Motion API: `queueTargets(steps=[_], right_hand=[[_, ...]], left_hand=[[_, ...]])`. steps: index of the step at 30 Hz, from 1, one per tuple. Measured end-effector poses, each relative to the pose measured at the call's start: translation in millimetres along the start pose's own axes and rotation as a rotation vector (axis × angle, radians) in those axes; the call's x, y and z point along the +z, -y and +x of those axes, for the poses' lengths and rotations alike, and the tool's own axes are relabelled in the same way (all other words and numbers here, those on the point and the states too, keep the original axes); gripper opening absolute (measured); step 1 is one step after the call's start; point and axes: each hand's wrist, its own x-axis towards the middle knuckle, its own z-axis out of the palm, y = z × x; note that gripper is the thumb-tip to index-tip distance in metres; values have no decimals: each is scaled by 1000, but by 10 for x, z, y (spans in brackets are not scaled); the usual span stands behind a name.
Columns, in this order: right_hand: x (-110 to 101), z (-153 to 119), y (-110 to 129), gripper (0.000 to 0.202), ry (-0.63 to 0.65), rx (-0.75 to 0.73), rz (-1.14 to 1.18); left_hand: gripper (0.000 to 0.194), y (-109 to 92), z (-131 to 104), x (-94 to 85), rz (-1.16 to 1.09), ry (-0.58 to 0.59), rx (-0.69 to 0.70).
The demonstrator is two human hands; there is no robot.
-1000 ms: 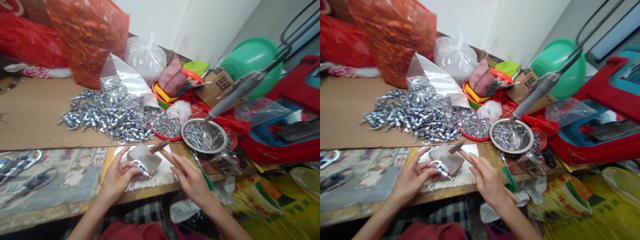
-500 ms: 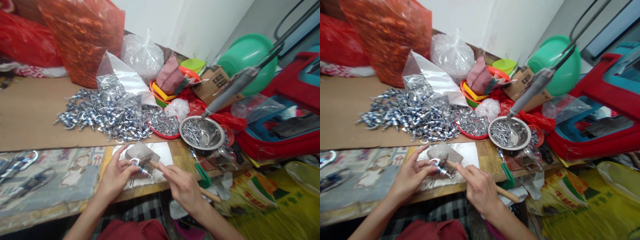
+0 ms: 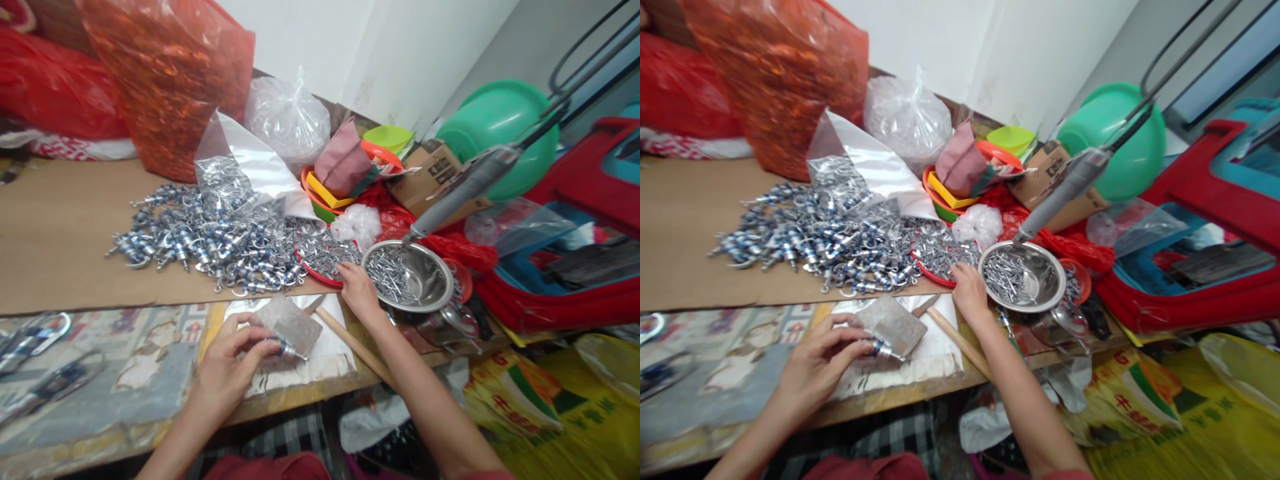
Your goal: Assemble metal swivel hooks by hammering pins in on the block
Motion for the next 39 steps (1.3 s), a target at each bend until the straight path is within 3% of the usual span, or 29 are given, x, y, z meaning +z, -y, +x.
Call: queueTargets(steps=[5, 11, 14, 17, 19, 21, 27, 32, 34, 37, 39], right_hand=[[96, 491, -72, 23, 105, -2, -27], [24, 554, -122, 20, 58, 11, 75], [-48, 352, 47, 23, -11, 33, 179], [-62, -52, 412, 25, -23, 12, 393], [-41, -345, 678, 20, -21, -54, 870], [-15, -567, 883, 17, -3, -54, 1109], [14, -710, 1026, 22, 2, 46, 1368], [-18, -771, 956, 32, -39, -69, 1247], [-40, -815, 909, 36, -127, -275, 1032], [-77, -843, 833, 27, -240, -642, 669], [-100, -833, 796, 27, -291, -762, 537]], left_hand=[[11, -18, 19, 8, -25, 102, 39], [12, 30, -10, 2, -55, 163, 42], [14, 30, -21, 3, -46, 158, 45], [21, 15, -19, 13, -8, 117, -4], [26, 6, -17, 19, 7, 91, -36], [28, 1, -16, 23, 2, 75, -45], [18, -37, -25, 30, -74, 91, -51], [10, -131, -38, -15, -217, 87, -123], [9, -159, -37, -53, -245, 86, -138], [9, -185, -26, -100, -158, 137, -109], [11, -196, -18, -116, -73, 174, -63]])
